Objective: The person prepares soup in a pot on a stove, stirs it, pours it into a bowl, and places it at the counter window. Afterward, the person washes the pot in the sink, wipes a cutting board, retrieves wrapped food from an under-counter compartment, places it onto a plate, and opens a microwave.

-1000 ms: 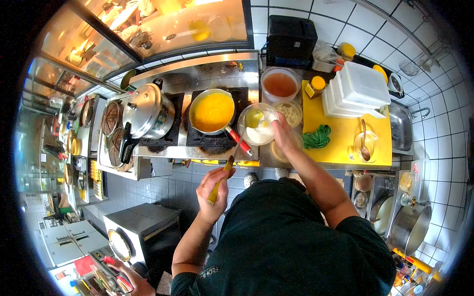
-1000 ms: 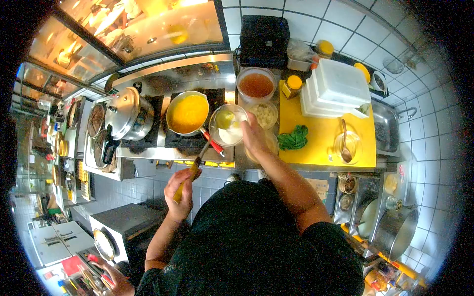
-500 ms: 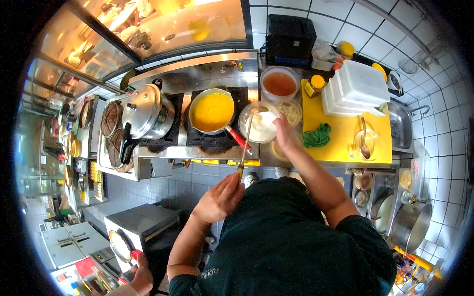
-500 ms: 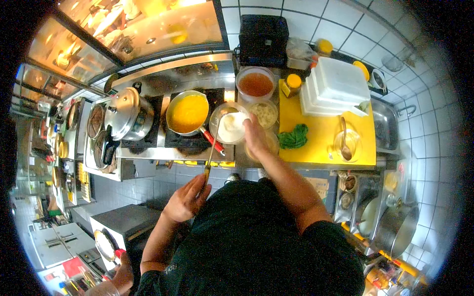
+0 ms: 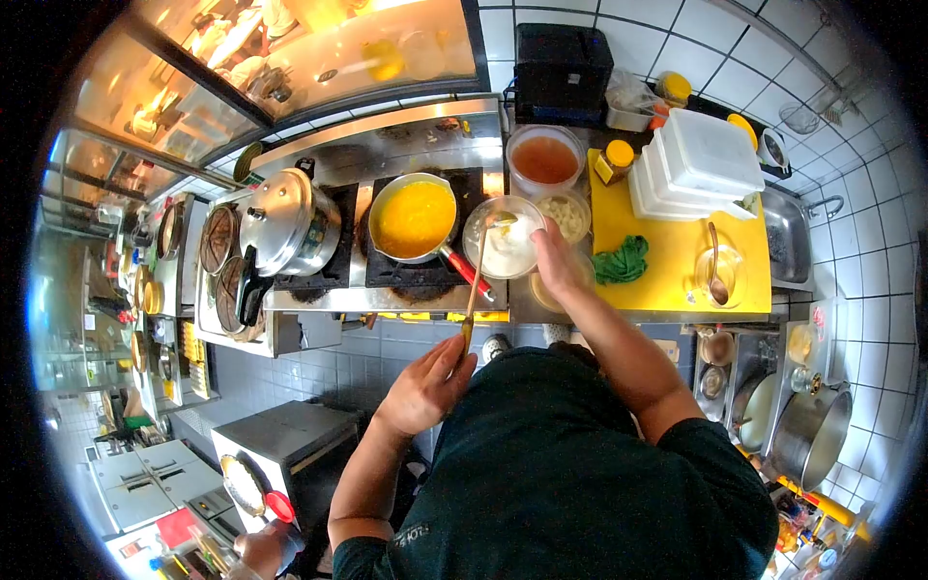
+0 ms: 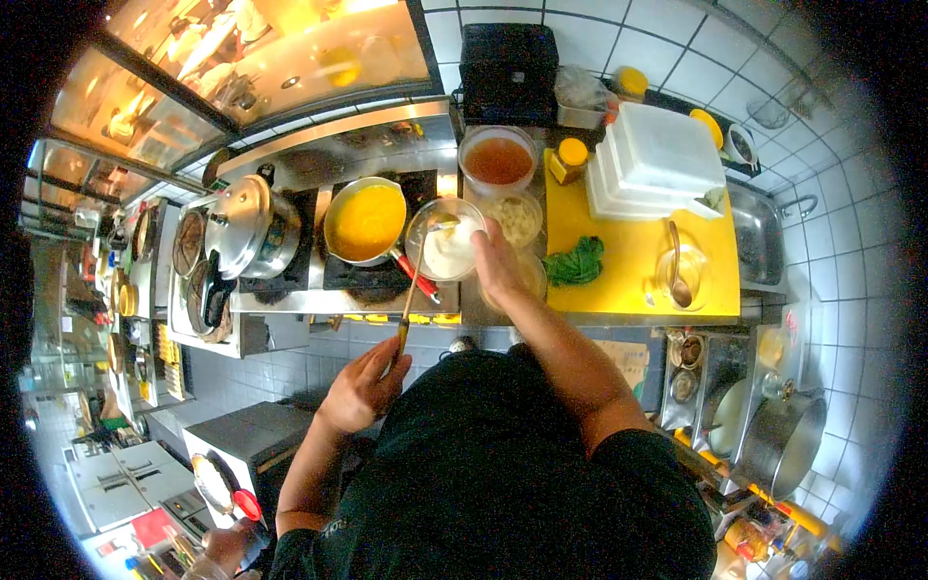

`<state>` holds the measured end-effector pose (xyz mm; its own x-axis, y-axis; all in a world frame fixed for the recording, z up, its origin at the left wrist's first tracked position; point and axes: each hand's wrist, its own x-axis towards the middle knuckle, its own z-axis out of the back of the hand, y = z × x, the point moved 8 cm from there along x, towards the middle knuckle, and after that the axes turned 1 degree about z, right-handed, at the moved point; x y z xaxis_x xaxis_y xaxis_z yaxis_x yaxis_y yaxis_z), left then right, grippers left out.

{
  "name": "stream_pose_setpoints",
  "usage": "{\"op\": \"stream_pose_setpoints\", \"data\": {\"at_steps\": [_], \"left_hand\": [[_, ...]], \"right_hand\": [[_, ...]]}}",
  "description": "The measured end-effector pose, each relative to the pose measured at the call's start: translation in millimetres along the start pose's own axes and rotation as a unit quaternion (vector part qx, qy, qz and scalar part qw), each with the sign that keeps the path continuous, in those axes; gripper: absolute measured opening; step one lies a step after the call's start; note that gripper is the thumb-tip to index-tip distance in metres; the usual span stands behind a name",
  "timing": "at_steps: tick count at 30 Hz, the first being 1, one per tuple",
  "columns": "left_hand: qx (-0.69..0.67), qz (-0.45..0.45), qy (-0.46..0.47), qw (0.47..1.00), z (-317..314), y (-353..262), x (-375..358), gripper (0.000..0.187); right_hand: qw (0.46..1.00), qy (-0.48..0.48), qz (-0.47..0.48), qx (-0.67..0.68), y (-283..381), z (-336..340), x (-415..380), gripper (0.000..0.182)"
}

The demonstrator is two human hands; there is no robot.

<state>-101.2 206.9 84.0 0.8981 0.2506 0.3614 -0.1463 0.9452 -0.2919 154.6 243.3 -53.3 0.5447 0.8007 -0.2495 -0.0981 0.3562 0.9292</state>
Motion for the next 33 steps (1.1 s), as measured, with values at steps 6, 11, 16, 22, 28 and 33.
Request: {"op": "stream_pose_setpoints", "data": {"at_steps": [6, 11, 16, 22, 28, 33], "left_hand": [[-0.031, 0.022, 0.038, 0.999, -2.8, 2.8, -6.4, 0.038], [-0.093, 0.071, 0.031, 0.993, 5.6, 4.5, -7.2, 0.039], [-0.158, 0.119, -0.012, 0.98, 11.7, 13.6, -8.2, 0.039], [-0.213, 0.179, -0.088, 0.956, 20.1, 25.7, -11.8, 0.039], [-0.265, 0.215, -0.191, 0.921, 30.2, 37.6, -20.0, 0.027], [-0.503, 0.321, -0.38, 0.706, 6.9, 71.0, -66.2, 0.021]], "right_hand": [[1.0, -0.009, 0.013, 0.023, -9.7, -0.3, 6.0, 0.058], [1.0, -0.024, 0.012, 0.012, -3.6, 4.0, 6.1, 0.057], [1.0, -0.02, 0.009, 0.001, -10.7, 3.3, 12.4, 0.058], [1.0, -0.025, 0.001, 0.01, -3.1, 4.2, 7.9, 0.057], [0.999, -0.031, 0.007, 0.02, -23.2, -0.2, 19.8, 0.057], [0.998, -0.039, -0.033, 0.026, -23.4, 0.3, 17.3, 0.059]]}}
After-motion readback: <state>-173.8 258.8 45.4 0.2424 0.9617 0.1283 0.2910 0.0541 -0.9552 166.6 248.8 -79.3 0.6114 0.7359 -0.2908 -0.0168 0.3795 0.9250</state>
